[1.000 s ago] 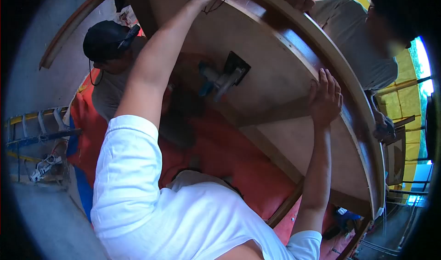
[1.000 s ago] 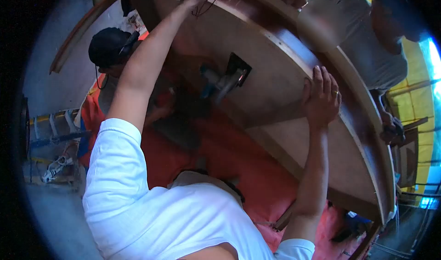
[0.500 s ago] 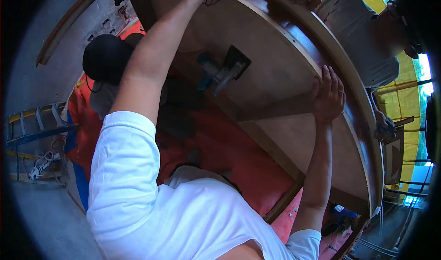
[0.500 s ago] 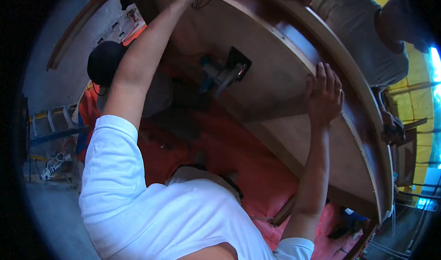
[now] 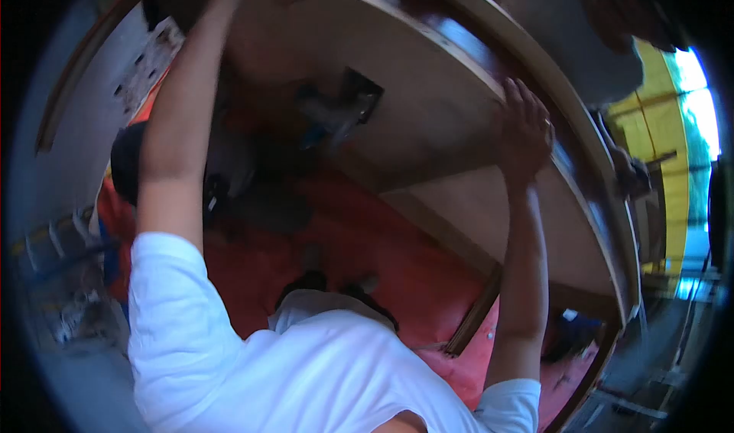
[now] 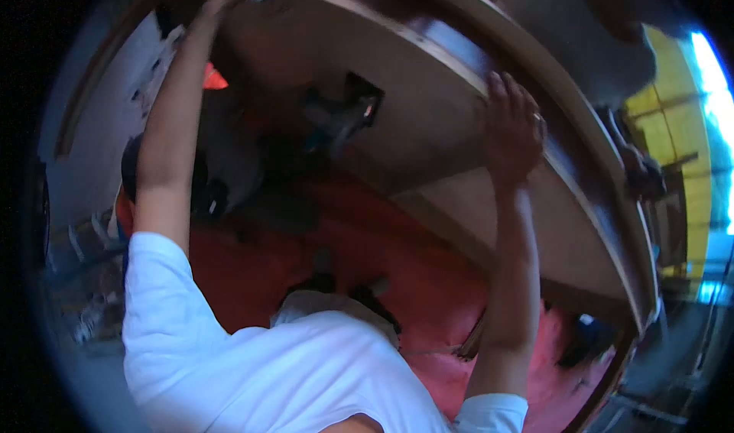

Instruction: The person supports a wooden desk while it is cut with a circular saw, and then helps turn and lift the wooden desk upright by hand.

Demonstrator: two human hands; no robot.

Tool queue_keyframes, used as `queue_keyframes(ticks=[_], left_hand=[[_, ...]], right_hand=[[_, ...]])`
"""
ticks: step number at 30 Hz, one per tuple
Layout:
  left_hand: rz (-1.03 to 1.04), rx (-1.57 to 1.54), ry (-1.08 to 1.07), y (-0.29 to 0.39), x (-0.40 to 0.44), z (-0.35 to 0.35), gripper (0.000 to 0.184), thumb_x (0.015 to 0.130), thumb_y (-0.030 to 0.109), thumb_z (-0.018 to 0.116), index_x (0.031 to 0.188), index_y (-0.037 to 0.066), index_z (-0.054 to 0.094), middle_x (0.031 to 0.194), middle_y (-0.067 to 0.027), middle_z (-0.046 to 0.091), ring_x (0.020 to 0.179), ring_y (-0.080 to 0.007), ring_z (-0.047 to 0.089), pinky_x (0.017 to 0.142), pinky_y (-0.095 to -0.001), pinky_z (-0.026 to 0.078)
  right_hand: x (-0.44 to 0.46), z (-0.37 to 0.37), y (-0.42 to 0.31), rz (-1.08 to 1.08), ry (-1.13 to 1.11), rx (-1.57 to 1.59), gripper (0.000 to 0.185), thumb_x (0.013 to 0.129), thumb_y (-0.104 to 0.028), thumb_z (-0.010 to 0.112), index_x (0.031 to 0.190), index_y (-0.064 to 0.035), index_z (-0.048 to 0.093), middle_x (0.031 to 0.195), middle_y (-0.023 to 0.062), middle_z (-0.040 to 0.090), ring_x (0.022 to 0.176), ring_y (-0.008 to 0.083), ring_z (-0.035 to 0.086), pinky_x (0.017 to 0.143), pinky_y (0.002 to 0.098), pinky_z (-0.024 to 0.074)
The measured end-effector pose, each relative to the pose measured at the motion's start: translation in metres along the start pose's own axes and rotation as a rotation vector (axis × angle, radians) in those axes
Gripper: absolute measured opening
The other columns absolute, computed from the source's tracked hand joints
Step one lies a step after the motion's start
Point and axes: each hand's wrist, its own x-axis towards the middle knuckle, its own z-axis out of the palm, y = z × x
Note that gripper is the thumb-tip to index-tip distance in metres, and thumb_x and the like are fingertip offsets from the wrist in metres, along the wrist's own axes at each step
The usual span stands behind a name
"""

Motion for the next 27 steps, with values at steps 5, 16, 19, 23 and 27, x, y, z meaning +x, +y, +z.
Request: queue_keyframes(ticks=[5, 16, 19, 23, 27], left_hand=[[-0.162, -0.149, 0.288, 0.131, -0.106, -0.036, 0.047, 0.088, 0.012, 0.050, 0.131, -0.004, 0.040, 0.122, -0.0200, 0.054, 0.117, -0.0267, 0.050, 0.100, -0.0376, 0.038], [-0.626, -0.498, -1.320, 0.300, -0.505, 0.028, 0.046, 0.091, 0.023, 0.051, 0.131, 0.003, 0.043, 0.126, -0.0187, 0.051, 0.117, -0.0313, 0.049, 0.099, -0.0420, 0.037], [-0.622, -0.349, -1.422, 0.283, -0.546, -0.001, 0.043, 0.091, 0.022, 0.051, 0.130, 0.003, 0.044, 0.126, -0.0180, 0.051, 0.117, -0.0300, 0.049, 0.099, -0.0409, 0.038], [-0.643, -0.180, -1.402, 0.262, -0.569, -0.020, 0.040, 0.092, 0.020, 0.049, 0.129, 0.003, 0.046, 0.127, -0.0172, 0.051, 0.116, -0.0282, 0.050, 0.099, -0.0393, 0.039], [-0.665, -0.142, -1.268, 0.298, -0.527, 0.011, 0.038, 0.093, 0.019, 0.048, 0.127, 0.004, 0.048, 0.127, -0.0164, 0.052, 0.116, -0.0264, 0.051, 0.098, -0.0378, 0.040]], right_hand=[[-0.002, -0.009, 0.000, 0.067, -0.014, 0.087, 0.039, 0.088, -0.041, 0.051, 0.121, -0.0212, 0.054, 0.125, 0.0001, 0.054, 0.114, 0.0208, 0.051, 0.090, 0.0386, 0.0446], [-0.026, -0.067, 0.042, 0.107, 0.051, 0.606, 0.042, 0.086, -0.025, 0.060, 0.125, -0.0114, 0.052, 0.125, 0.0101, 0.054, 0.117, 0.0282, 0.050, 0.098, 0.0426, 0.0393], [-0.075, -0.107, 0.088, 0.097, 0.015, 0.566, 0.039, 0.087, -0.018, 0.060, 0.124, -0.0101, 0.052, 0.124, 0.0108, 0.055, 0.117, 0.0283, 0.050, 0.102, 0.0435, 0.0367], [-0.151, -0.137, 0.190, 0.179, 0.029, 0.287, 0.037, 0.087, -0.019, 0.060, 0.123, -0.0102, 0.053, 0.123, 0.0113, 0.055, 0.117, 0.0283, 0.050, 0.103, 0.0455, 0.0343], [-0.208, -0.169, 0.310, 0.368, 0.108, 0.145, 0.037, 0.087, -0.023, 0.059, 0.121, -0.0101, 0.053, 0.121, 0.0130, 0.056, 0.117, 0.0294, 0.050, 0.104, 0.0478, 0.0317]])
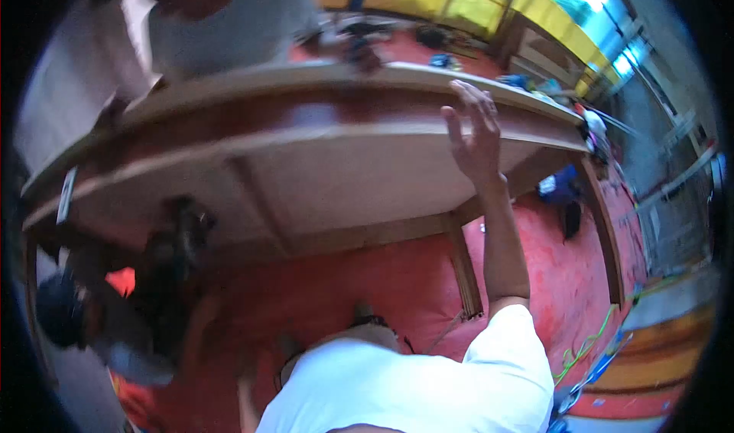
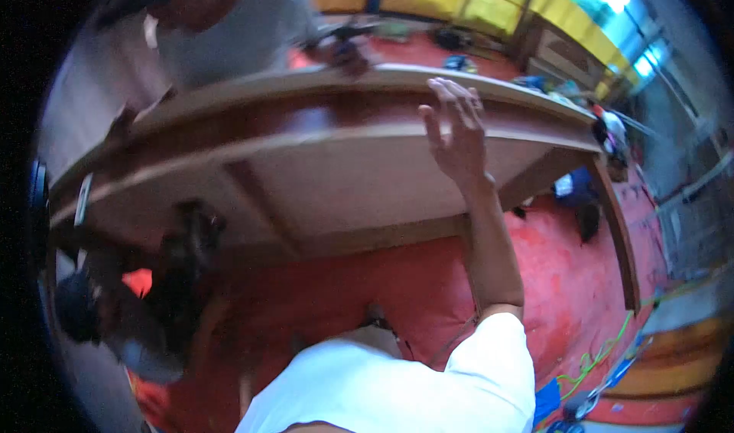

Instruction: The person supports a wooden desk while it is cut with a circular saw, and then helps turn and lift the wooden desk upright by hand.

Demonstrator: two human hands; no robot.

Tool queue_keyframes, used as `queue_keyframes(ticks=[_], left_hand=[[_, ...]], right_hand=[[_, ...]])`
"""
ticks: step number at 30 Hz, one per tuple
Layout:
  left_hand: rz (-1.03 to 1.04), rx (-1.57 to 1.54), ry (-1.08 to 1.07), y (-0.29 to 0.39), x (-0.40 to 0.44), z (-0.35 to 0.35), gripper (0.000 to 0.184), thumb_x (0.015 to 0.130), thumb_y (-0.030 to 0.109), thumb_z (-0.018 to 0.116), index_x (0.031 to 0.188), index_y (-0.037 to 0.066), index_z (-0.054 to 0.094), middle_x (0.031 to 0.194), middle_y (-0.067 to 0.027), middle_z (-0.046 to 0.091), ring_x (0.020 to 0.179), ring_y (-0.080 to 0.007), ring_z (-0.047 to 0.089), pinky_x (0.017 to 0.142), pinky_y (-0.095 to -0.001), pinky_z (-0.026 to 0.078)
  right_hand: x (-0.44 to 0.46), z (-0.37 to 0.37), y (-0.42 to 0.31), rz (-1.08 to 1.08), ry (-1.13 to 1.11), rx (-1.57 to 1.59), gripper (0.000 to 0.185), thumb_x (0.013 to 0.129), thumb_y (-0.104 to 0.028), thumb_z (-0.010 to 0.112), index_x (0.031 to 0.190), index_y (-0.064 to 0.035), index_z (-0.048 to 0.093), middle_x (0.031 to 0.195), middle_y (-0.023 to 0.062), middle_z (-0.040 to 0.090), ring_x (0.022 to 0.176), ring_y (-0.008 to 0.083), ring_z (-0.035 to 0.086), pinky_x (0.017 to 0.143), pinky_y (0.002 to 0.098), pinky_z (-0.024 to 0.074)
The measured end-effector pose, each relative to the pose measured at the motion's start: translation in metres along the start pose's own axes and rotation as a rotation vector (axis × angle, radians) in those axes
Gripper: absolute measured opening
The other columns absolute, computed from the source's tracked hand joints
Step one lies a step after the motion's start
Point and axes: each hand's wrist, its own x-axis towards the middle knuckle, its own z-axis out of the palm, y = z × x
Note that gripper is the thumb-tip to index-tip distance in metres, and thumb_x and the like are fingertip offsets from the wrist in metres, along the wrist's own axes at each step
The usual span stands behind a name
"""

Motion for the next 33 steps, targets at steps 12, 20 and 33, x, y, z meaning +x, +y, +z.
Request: queue_keyframes(ticks=[12, 20, 33], left_hand=[[0.514, -0.137, 0.093, 0.409, -0.044, -0.022, 0.039, 0.092, 0.017, 0.048, 0.130, 0.007, 0.047, 0.111, -0.0209, 0.060, 0.102, -0.0336, 0.059, 0.087, -0.0383, 0.047], [0.465, -0.194, 0.026, 0.416, -0.101, 0.052, 0.035, 0.092, 0.020, 0.048, 0.122, 0.005, 0.054, 0.107, -0.0201, 0.062, 0.095, -0.0367, 0.060, 0.085, -0.0412, 0.048], [-0.222, -0.107, 0.155, 0.121, -0.226, 0.176, 0.029, 0.088, 0.019, 0.047, 0.104, -0.001, 0.060, 0.103, -0.0236, 0.061, 0.089, -0.0402, 0.060, 0.076, -0.0465, 0.047]], right_hand=[[0.006, 0.116, 0.384, -0.116, -0.723, 0.028, 0.046, 0.097, -0.034, 0.033, 0.133, -0.0070, 0.045, 0.131, 0.0152, 0.050, 0.121, 0.0268, 0.048, 0.105, 0.0363, 0.0337], [0.007, 0.113, 0.366, 0.226, -0.707, 0.160, 0.058, 0.097, -0.048, 0.027, 0.136, -0.0091, 0.041, 0.137, 0.0122, 0.046, 0.125, 0.0226, 0.045, 0.103, 0.0306, 0.0319], [-0.001, 0.151, 0.440, 0.012, -0.593, 0.331, 0.052, 0.097, -0.038, 0.032, 0.130, -0.0008, 0.047, 0.135, 0.0127, 0.047, 0.126, 0.0234, 0.042, 0.106, 0.0310, 0.0293]])
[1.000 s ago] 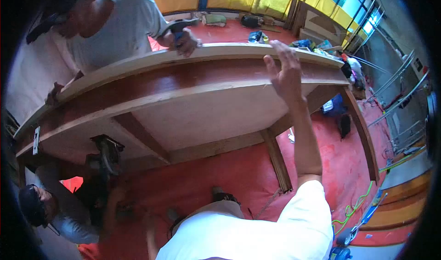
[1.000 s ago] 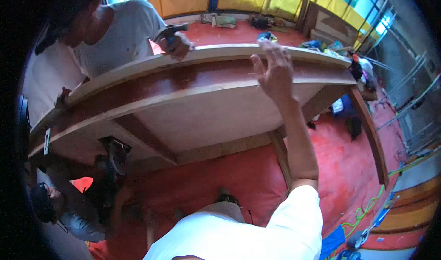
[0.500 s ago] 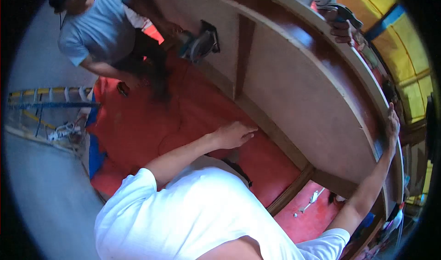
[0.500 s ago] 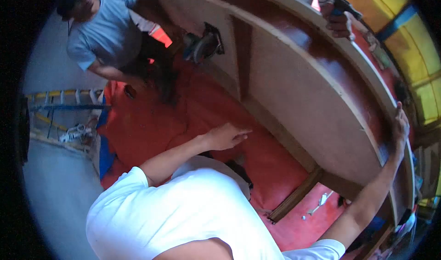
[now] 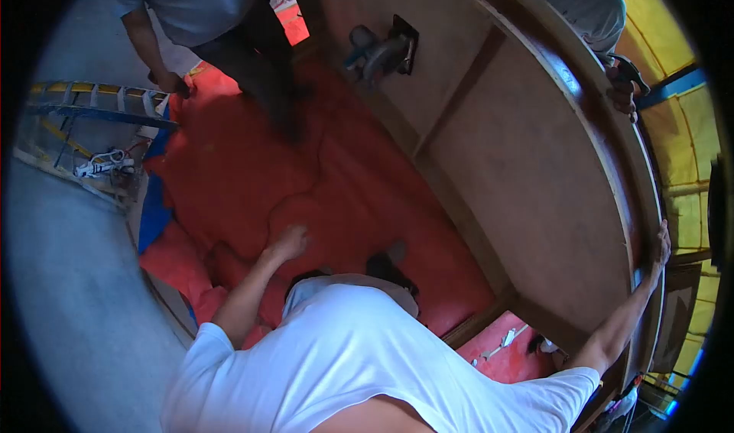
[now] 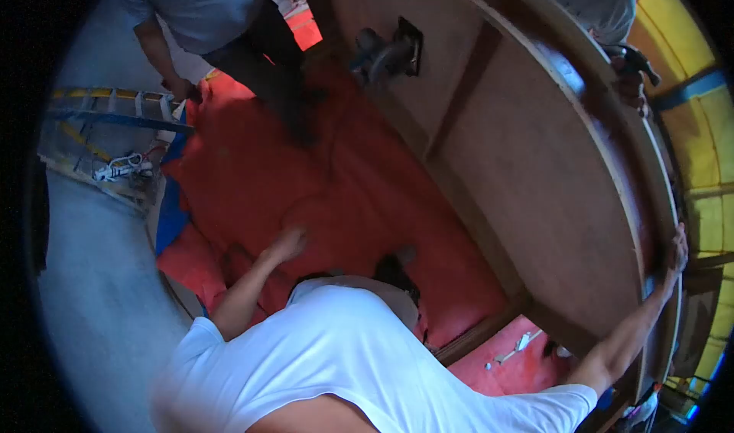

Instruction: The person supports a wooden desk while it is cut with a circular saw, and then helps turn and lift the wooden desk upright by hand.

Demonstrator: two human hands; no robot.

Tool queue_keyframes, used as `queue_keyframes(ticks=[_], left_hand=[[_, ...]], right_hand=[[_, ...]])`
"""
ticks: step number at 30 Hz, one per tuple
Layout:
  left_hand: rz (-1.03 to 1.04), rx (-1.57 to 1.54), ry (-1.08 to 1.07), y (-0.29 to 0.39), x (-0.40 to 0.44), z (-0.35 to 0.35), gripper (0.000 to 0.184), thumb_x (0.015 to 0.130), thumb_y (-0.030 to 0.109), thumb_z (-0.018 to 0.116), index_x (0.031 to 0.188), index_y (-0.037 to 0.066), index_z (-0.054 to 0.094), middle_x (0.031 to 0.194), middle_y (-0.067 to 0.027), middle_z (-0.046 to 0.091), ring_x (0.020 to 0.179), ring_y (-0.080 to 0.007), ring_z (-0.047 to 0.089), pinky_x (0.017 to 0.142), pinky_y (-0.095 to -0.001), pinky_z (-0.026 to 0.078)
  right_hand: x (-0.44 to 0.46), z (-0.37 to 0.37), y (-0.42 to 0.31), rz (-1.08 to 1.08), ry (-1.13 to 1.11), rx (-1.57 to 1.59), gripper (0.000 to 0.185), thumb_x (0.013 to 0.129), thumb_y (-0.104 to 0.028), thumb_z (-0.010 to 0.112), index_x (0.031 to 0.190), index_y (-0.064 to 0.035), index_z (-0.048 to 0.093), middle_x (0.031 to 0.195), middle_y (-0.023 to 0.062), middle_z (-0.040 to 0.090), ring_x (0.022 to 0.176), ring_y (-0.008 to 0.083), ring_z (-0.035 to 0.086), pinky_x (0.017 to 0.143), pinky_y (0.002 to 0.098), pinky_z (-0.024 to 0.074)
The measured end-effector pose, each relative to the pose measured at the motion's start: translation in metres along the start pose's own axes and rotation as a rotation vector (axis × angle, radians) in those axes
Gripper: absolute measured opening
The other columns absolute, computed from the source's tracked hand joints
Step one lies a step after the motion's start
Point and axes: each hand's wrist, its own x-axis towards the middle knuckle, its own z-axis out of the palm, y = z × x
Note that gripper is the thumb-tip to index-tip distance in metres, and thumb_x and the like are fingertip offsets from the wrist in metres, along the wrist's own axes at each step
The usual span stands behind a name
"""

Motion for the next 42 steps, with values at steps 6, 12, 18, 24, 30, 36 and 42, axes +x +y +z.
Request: queue_keyframes(ticks=[6, 12, 18, 24, 30, 36, 42], left_hand=[[-0.233, -0.069, -0.135, -0.045, -0.052, 0.036, 0.027, 0.085, 0.023, 0.050, 0.092, 0.000, 0.063, 0.098, -0.0258, 0.061, 0.092, -0.0405, 0.059, 0.077, -0.0479, 0.047], [-0.036, -0.367, -0.106, 0.030, -0.021, 0.032, 0.033, 0.089, 0.024, 0.050, 0.109, -0.001, 0.060, 0.109, -0.0243, 0.060, 0.103, -0.0327, 0.059, 0.086, -0.0401, 0.045], [0.592, -0.488, 0.252, 0.189, 0.049, -0.112, 0.030, 0.091, 0.018, 0.055, 0.112, -0.002, 0.060, 0.106, -0.0180, 0.064, 0.097, -0.0204, 0.062, 0.082, -0.0318, 0.048], [0.717, -0.645, 0.514, 0.254, 0.052, -0.222, 0.032, 0.092, 0.023, 0.055, 0.115, 0.000, 0.059, 0.104, -0.0114, 0.066, 0.091, -0.0147, 0.063, 0.079, -0.0273, 0.049], [0.801, -0.570, 0.831, 0.285, 0.033, -0.233, 0.030, 0.089, 0.021, 0.059, 0.111, 0.001, 0.060, 0.104, -0.0133, 0.064, 0.092, -0.0216, 0.064, 0.076, -0.0297, 0.051], [1.173, -0.065, 1.175, 0.365, 0.048, -0.258, 0.043, 0.090, 0.026, 0.056, 0.129, 0.010, 0.049, 0.129, -0.0139, 0.051, 0.121, -0.0296, 0.047, 0.099, -0.0403, 0.039], [0.976, 0.395, 1.110, 0.405, 0.097, -0.239, 0.056, 0.088, 0.039, 0.055, 0.135, 0.010, 0.042, 0.138, -0.0086, 0.044, 0.129, -0.0270, 0.039, 0.106, -0.0498, 0.028]], right_hand=[[-0.021, -0.012, -0.019, 0.119, -0.004, 0.053, 0.055, 0.096, -0.041, 0.033, 0.130, -0.0004, 0.047, 0.136, 0.0129, 0.046, 0.127, 0.0233, 0.041, 0.107, 0.0308, 0.0285], [-0.036, -0.017, -0.046, 0.137, 0.076, 0.012, 0.051, 0.096, -0.039, 0.035, 0.127, -0.0012, 0.051, 0.133, 0.0129, 0.050, 0.124, 0.0225, 0.045, 0.105, 0.0312, 0.0321], [-0.044, -0.022, -0.049, 0.164, 0.089, -0.087, 0.055, 0.096, -0.044, 0.032, 0.127, -0.0040, 0.051, 0.132, 0.0130, 0.051, 0.125, 0.0239, 0.045, 0.103, 0.0316, 0.0330], [-0.042, -0.008, -0.051, 0.099, 0.118, -0.146, 0.045, 0.095, -0.035, 0.040, 0.126, -0.0063, 0.053, 0.127, 0.0121, 0.055, 0.123, 0.0224, 0.047, 0.103, 0.0318, 0.0344], [-0.042, -0.001, -0.044, -0.298, 0.258, -0.755, 0.036, 0.095, -0.023, 0.037, 0.124, -0.0088, 0.052, 0.120, 0.0078, 0.060, 0.109, 0.0218, 0.058, 0.092, 0.0310, 0.0463], [-0.054, -0.018, -0.155, 0.221, 0.240, -0.361, 0.040, 0.093, -0.043, 0.032, 0.119, -0.0258, 0.057, 0.122, 0.0061, 0.058, 0.114, 0.0304, 0.053, 0.098, 0.0393, 0.0396], [-0.067, -0.039, -0.228, 0.517, 0.219, -0.285, 0.058, 0.086, -0.063, 0.029, 0.110, -0.0219, 0.063, 0.117, 0.0137, 0.060, 0.114, 0.0368, 0.051, 0.096, 0.0441, 0.0375]])
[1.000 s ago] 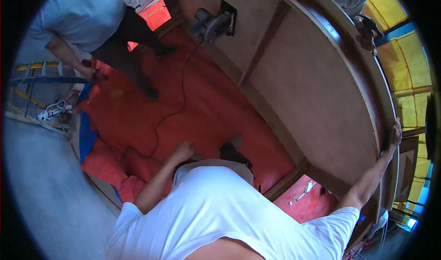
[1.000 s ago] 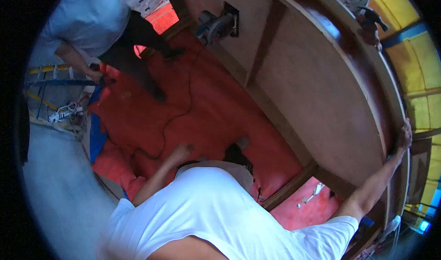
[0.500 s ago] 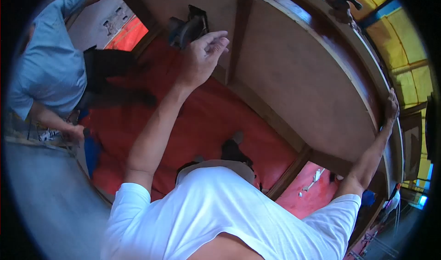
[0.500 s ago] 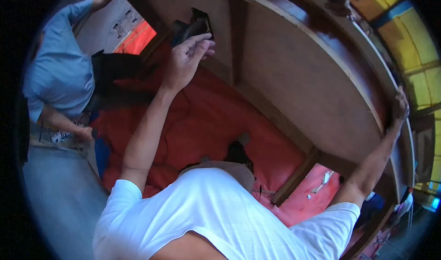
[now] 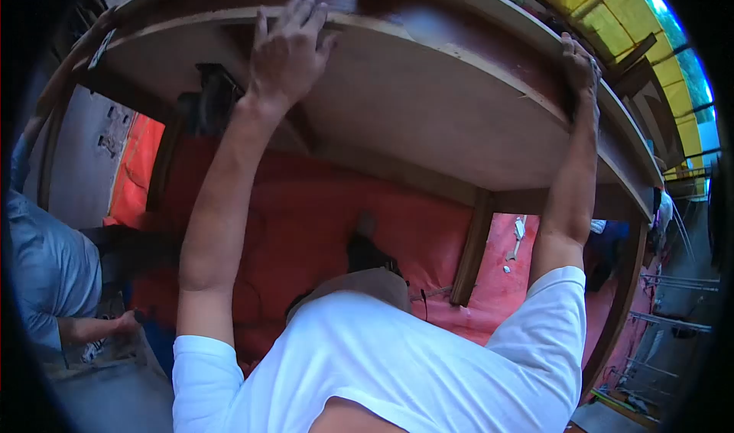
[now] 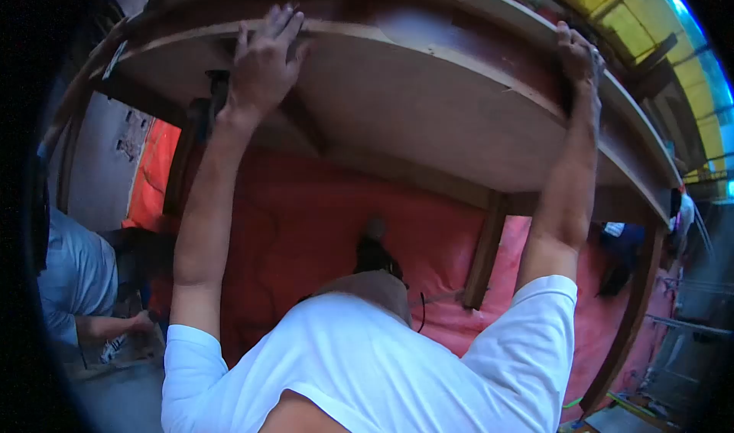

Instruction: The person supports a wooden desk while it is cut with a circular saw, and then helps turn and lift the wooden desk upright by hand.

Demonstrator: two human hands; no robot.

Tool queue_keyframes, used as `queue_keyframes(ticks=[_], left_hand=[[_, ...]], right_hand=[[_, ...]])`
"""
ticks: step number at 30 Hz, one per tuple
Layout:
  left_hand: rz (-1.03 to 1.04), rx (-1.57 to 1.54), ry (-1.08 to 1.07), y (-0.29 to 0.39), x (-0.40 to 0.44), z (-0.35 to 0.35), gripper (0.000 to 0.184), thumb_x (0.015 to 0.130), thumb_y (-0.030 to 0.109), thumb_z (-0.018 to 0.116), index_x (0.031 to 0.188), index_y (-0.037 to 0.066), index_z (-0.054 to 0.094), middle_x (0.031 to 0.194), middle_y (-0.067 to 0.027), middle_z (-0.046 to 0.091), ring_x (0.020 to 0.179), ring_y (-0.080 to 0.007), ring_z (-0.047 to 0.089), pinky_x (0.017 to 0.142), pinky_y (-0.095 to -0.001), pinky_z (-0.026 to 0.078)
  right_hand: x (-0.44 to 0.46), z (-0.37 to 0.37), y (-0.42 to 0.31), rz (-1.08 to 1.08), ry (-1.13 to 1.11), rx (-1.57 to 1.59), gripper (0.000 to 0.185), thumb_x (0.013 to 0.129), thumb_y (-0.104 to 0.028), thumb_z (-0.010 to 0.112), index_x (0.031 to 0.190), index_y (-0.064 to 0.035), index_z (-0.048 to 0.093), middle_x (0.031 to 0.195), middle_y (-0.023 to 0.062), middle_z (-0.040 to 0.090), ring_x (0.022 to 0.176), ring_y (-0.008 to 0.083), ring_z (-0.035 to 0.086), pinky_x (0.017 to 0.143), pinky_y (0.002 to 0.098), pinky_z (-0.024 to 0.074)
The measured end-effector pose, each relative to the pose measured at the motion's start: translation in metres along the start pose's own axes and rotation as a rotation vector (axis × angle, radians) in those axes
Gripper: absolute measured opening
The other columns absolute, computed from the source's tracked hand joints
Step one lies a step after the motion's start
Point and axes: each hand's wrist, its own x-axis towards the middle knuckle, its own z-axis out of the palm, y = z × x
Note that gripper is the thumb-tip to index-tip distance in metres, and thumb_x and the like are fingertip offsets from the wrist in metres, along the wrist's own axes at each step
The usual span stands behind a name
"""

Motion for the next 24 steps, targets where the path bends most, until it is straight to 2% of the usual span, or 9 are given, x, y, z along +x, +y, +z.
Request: queue_keyframes(ticks=[1, 2, 5, 7, 15, 17, 19, 21, 24], left_hand=[[-0.010, 0.009, -0.060, 0.000, -0.003, 0.009, 0.056, 0.088, 0.039, 0.055, 0.135, 0.009, 0.042, 0.138, -0.0087, 0.044, 0.129, -0.0270, 0.039, 0.106, -0.0496, 0.028], [-0.002, -0.022, 0.048, -0.001, -0.009, 0.014, 0.054, 0.085, 0.036, 0.058, 0.131, 0.009, 0.047, 0.133, -0.0120, 0.049, 0.126, -0.0254, 0.043, 0.106, -0.0516, 0.028], [-0.012, 0.014, -0.014, -0.004, -0.014, 0.001, 0.052, 0.089, 0.036, 0.053, 0.133, 0.009, 0.044, 0.136, -0.0104, 0.045, 0.128, -0.0274, 0.040, 0.106, -0.0511, 0.027], [-0.019, 0.021, -0.005, -0.004, -0.017, 0.002, 0.050, 0.089, 0.034, 0.053, 0.132, 0.010, 0.046, 0.136, -0.0110, 0.046, 0.128, -0.0276, 0.040, 0.106, -0.0539, 0.026], [-0.070, -0.079, 0.011, 0.009, -0.036, 0.001, 0.055, 0.084, 0.028, 0.059, 0.132, 0.007, 0.044, 0.140, -0.0141, 0.040, 0.131, -0.0299, 0.035, 0.106, -0.0584, 0.024], [-0.062, -0.108, -0.020, 0.014, -0.038, -0.009, 0.056, 0.083, 0.026, 0.059, 0.132, 0.006, 0.044, 0.140, -0.0146, 0.040, 0.131, -0.0309, 0.035, 0.103, -0.0591, 0.028], [-0.097, -0.154, -0.023, 0.016, -0.032, -0.011, 0.055, 0.082, 0.024, 0.060, 0.132, 0.006, 0.045, 0.139, -0.0154, 0.040, 0.130, -0.0306, 0.037, 0.101, -0.0583, 0.031], [-0.112, -0.188, -0.004, 0.018, -0.032, -0.011, 0.055, 0.081, 0.022, 0.060, 0.131, 0.006, 0.045, 0.138, -0.0159, 0.041, 0.129, -0.0301, 0.038, 0.099, -0.0573, 0.033], [-0.108, -0.201, 0.001, 0.020, -0.034, -0.012, 0.056, 0.080, 0.020, 0.061, 0.131, 0.006, 0.043, 0.136, -0.0145, 0.041, 0.130, -0.0277, 0.036, 0.098, -0.0546, 0.036]], right_hand=[[0.001, -0.002, -0.002, 0.009, -0.016, -0.016, 0.059, 0.086, -0.063, 0.029, 0.110, -0.0211, 0.063, 0.117, 0.0149, 0.060, 0.113, 0.0370, 0.051, 0.096, 0.0442, 0.0376], [-0.004, -0.004, -0.007, -0.011, 0.036, -0.007, 0.058, 0.087, -0.061, 0.030, 0.108, -0.0187, 0.064, 0.115, 0.0175, 0.060, 0.111, 0.0374, 0.052, 0.094, 0.0442, 0.0384], [0.000, 0.006, 0.008, -0.157, 0.058, 0.102, 0.058, 0.088, -0.059, 0.029, 0.106, -0.0156, 0.064, 0.113, 0.0197, 0.059, 0.108, 0.0390, 0.054, 0.092, 0.0449, 0.0388], [-0.024, -0.023, -0.018, -0.064, 0.027, 0.083, 0.057, 0.089, -0.056, 0.030, 0.105, -0.0140, 0.065, 0.110, 0.0197, 0.061, 0.106, 0.0405, 0.055, 0.091, 0.0458, 0.0390], [-0.046, -0.027, -0.005, -0.057, 0.029, 0.048, 0.053, 0.090, -0.051, 0.033, 0.103, -0.0107, 0.065, 0.104, 0.0217, 0.062, 0.101, 0.0433, 0.055, 0.089, 0.0514, 0.0395], [-0.052, -0.024, -0.003, -0.134, 0.084, 0.027, 0.053, 0.090, -0.051, 0.034, 0.104, -0.0108, 0.065, 0.105, 0.0211, 0.062, 0.101, 0.0431, 0.056, 0.090, 0.0509, 0.0395], [-0.040, -0.025, -0.001, -0.010, 0.044, 0.062, 0.054, 0.090, -0.051, 0.033, 0.105, -0.0103, 0.065, 0.108, 0.0206, 0.062, 0.102, 0.0426, 0.056, 0.091, 0.0504, 0.0396], [-0.044, -0.040, -0.011, -0.015, -0.059, 0.066, 0.054, 0.091, -0.051, 0.033, 0.107, -0.0103, 0.064, 0.110, 0.0202, 0.061, 0.103, 0.0428, 0.055, 0.091, 0.0507, 0.0394], [-0.049, -0.045, -0.018, -0.006, -0.034, 0.029, 0.053, 0.091, -0.048, 0.032, 0.108, -0.0084, 0.063, 0.109, 0.0210, 0.061, 0.103, 0.0411, 0.055, 0.091, 0.0489, 0.0391]])
